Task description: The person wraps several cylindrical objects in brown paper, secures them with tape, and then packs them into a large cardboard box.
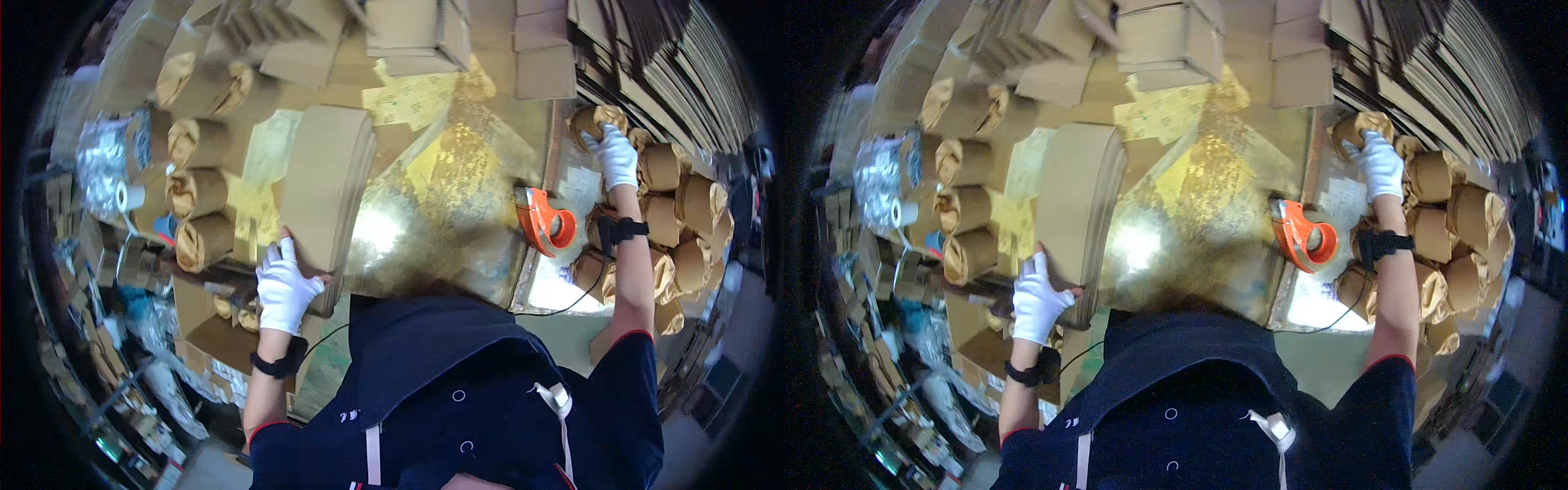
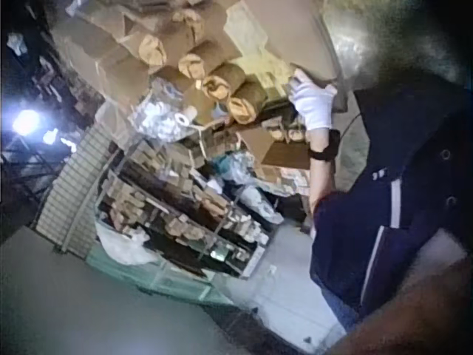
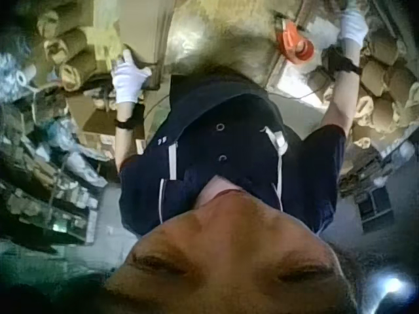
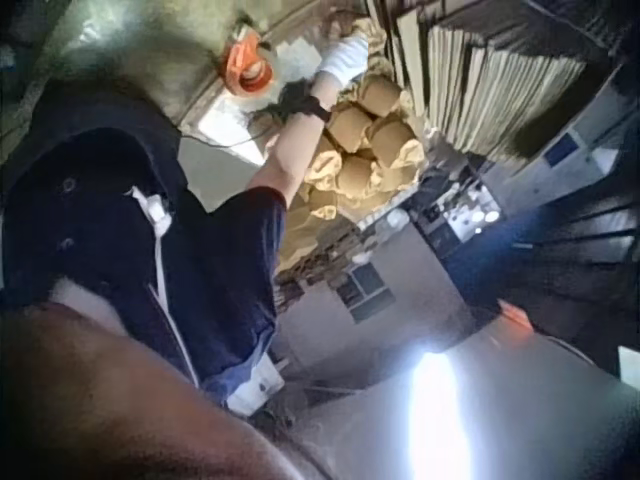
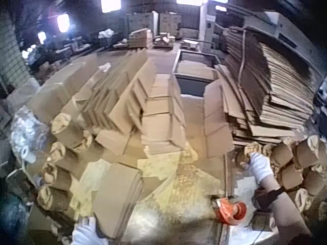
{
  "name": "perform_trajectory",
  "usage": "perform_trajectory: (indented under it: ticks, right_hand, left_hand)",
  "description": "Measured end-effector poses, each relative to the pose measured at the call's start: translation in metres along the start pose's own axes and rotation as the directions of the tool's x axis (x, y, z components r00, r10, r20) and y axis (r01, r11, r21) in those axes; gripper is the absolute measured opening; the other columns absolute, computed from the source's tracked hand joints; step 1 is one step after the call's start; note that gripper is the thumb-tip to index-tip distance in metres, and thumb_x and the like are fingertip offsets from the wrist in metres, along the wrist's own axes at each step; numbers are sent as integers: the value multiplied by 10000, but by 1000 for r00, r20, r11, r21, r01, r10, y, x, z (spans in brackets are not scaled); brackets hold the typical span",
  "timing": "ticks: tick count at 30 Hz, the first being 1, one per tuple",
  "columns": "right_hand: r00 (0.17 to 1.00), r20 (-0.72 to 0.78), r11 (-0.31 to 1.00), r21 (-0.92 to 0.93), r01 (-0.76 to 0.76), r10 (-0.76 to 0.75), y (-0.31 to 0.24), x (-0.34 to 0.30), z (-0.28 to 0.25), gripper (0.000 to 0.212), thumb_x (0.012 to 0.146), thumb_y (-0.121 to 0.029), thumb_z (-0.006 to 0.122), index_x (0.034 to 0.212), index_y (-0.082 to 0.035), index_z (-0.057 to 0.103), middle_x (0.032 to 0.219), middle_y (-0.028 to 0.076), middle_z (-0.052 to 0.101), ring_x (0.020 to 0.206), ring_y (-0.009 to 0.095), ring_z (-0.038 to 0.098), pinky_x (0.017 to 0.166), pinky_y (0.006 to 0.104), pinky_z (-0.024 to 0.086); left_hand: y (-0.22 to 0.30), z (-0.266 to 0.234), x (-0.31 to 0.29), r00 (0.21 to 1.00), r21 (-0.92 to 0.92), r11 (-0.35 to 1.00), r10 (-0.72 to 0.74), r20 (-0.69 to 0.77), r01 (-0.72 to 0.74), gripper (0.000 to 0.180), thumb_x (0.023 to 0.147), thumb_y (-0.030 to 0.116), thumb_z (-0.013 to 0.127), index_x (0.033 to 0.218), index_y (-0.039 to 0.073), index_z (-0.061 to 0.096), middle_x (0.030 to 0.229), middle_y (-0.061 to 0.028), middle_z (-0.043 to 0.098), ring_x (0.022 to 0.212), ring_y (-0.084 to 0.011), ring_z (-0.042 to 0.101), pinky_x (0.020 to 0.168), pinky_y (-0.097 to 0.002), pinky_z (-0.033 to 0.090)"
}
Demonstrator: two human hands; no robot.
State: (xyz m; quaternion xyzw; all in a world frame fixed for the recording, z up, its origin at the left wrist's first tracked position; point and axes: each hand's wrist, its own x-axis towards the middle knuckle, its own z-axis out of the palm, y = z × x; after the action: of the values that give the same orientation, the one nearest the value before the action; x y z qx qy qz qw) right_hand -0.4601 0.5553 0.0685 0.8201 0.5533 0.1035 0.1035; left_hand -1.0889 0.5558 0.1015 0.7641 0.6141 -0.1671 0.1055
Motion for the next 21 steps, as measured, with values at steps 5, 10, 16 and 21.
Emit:
perform_trajectory:
  ticks: [5, 10, 16, 21]
  right_hand:
    - [986, 159, 723, 675, -150, 56, 55, 5, 50, 473, 919, -375, 676, 1244, -37, 621, 1082, 119, 706, 961, 227, 672, 880, 330, 525]
    - [946, 274, -72, 962, -265, 172, -25, -60, -73, 447, 943, -324, 675, 1258, -10, 628, 1143, 46, 681, 1020, 127, 620, 920, 272, 481]
    - [910, 415, -131, 902, -411, 2, -119, -123, -127, 467, 926, -428, 669, 1186, -40, 669, 982, 24, 682, 750, 89, 589, 601, 239, 465]
    - [807, 547, -274, 760, -590, -221, -195, -174, -105, 485, 940, -420, 642, 1247, -44, 635, 1173, 75, 654, 1075, 143, 588, 870, 310, 492]
  left_hand:
    - [10, 6, -7, 986, 20, 999, -29, -166, 33, 1058, 611, 471, 842, 1457, 56, 360, 1340, -282, 502, 980, -418, 645, 792, -446, 569]
    - [84, -54, -26, 998, -249, 968, -10, -57, -4, 871, 669, 476, 787, 1370, 101, 432, 1247, -231, 539, 883, -407, 678, 733, -480, 570]
    - [174, 43, -28, 923, -229, 911, 372, 98, -342, 694, 796, 493, 679, 1343, 118, 477, 1104, -171, 627, 861, -327, 697, 701, -460, 561]
    - [122, 79, -58, 686, -44, 692, 701, -193, -720, 360, 889, 134, 520, 1208, 258, 632, 1090, -66, 592, 581, -172, 644, 482, -322, 512]
